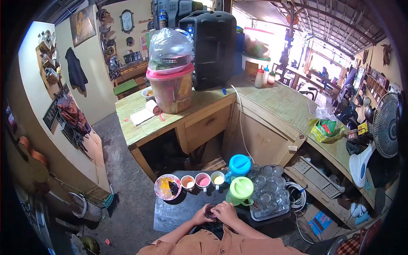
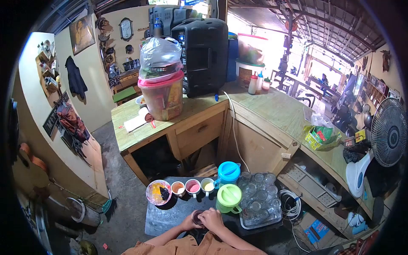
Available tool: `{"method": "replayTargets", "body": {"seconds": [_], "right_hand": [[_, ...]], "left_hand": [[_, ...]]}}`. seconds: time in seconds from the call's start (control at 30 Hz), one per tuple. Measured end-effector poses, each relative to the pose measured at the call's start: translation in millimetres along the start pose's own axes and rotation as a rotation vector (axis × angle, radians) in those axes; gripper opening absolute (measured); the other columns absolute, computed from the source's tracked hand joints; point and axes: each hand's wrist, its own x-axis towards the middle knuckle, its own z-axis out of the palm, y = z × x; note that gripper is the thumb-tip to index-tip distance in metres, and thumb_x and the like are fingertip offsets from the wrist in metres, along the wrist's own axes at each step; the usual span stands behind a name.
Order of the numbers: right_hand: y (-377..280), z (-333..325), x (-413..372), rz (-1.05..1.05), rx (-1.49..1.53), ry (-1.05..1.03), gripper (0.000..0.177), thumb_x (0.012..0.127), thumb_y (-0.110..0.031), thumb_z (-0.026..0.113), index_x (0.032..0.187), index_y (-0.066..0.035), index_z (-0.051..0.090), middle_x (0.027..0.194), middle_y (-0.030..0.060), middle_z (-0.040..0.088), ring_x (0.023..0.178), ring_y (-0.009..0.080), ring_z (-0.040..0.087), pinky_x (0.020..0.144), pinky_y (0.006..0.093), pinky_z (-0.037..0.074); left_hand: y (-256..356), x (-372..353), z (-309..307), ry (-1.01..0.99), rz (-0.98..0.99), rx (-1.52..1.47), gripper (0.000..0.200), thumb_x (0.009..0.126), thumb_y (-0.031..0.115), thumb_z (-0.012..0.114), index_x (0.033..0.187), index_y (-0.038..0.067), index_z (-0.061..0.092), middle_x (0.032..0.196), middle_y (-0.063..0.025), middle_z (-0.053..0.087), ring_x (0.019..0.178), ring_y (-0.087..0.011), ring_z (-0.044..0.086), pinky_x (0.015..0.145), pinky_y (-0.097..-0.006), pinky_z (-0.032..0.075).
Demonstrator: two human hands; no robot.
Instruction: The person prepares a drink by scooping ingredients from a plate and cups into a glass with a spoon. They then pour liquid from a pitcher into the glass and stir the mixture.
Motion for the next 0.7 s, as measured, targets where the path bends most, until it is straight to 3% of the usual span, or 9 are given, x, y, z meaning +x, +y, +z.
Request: {"method": "replayTargets", "body": {"seconds": [0.07, 0.13, 0.33, 0.43, 0.53, 0.63, 0.7], "right_hand": [[-1.5, -3.3, -0.6, -0.001, 0.031, 0.07, 0.015, 0.078, -0.029, 0.069, 0.077, -0.016, 0.077, 0.081, 0.0015, 0.072, 0.08, 0.0228, 0.062, 0.07, 0.0406, 0.046], [1.1, -2.0, -3.1, 0.038, -0.184, -0.162, 0.016, 0.079, -0.029, 0.069, 0.079, -0.016, 0.077, 0.082, 0.0016, 0.072, 0.082, 0.0227, 0.063, 0.07, 0.0404, 0.045], [-0.1, -3.0, -2.1, 0.036, 0.025, 0.046, 0.016, 0.079, -0.029, 0.069, 0.077, -0.014, 0.077, 0.082, 0.0027, 0.072, 0.082, 0.0241, 0.063, 0.071, 0.0418, 0.047], [4.1, -1.7, -4.0, 0.054, -0.07, -0.139, 0.016, 0.079, -0.028, 0.069, 0.077, -0.014, 0.076, 0.082, 0.0029, 0.072, 0.082, 0.0245, 0.063, 0.071, 0.042, 0.047], [4.8, 0.9, -2.8, 0.007, 0.082, 0.054, 0.015, 0.078, -0.027, 0.069, 0.077, -0.014, 0.076, 0.083, 0.0031, 0.072, 0.081, 0.0244, 0.063, 0.071, 0.0416, 0.047], [4.1, 0.1, -5.9, 0.044, -0.087, -0.061, 0.015, 0.079, -0.027, 0.069, 0.077, -0.014, 0.076, 0.084, 0.0022, 0.072, 0.081, 0.0243, 0.062, 0.071, 0.0415, 0.047], [5.6, 1.2, -8.3, -0.002, -0.047, -0.055, 0.015, 0.079, -0.028, 0.069, 0.078, -0.015, 0.077, 0.084, 0.0016, 0.072, 0.082, 0.0241, 0.062, 0.071, 0.0415, 0.047]], "left_hand": [[-0.5, 0.0, 1.7, -0.006, 0.004, -0.013, 0.089, 0.06, 0.023, 0.091, 0.134, 0.006, 0.043, 0.126, -0.0113, 0.058, 0.117, -0.0227, 0.056, 0.1, -0.035, 0.044], [-2.1, 0.1, 1.3, -0.002, 0.004, -0.001, 0.089, 0.06, 0.022, 0.09, 0.134, 0.006, 0.043, 0.126, -0.0112, 0.058, 0.117, -0.0223, 0.056, 0.101, -0.0348, 0.043], [-2.5, -0.3, 3.5, 0.015, -0.021, -0.033, 0.09, 0.06, 0.023, 0.091, 0.134, 0.006, 0.043, 0.126, -0.0114, 0.058, 0.116, -0.0222, 0.056, 0.1, -0.0352, 0.044], [0.4, 0.9, 2.2, 0.007, -0.006, 0.001, 0.091, 0.06, 0.022, 0.091, 0.134, 0.005, 0.042, 0.126, -0.0116, 0.057, 0.117, -0.022, 0.056, 0.1, -0.0354, 0.044], [6.7, -1.5, 2.8, 0.014, -0.025, -0.05, 0.09, 0.06, 0.021, 0.091, 0.134, 0.005, 0.043, 0.126, -0.0114, 0.058, 0.117, -0.0218, 0.056, 0.101, -0.0353, 0.043], [1.0, 1.3, 3.7, 0.003, 0.036, -0.076, 0.089, 0.06, 0.02, 0.09, 0.134, 0.005, 0.043, 0.126, -0.0111, 0.057, 0.117, -0.0216, 0.055, 0.102, -0.0352, 0.042], [1.7, -0.7, 3.0, -0.003, 0.029, -0.076, 0.088, 0.06, 0.019, 0.09, 0.133, 0.005, 0.043, 0.126, -0.0109, 0.057, 0.117, -0.0216, 0.055, 0.102, -0.0352, 0.042]]}}
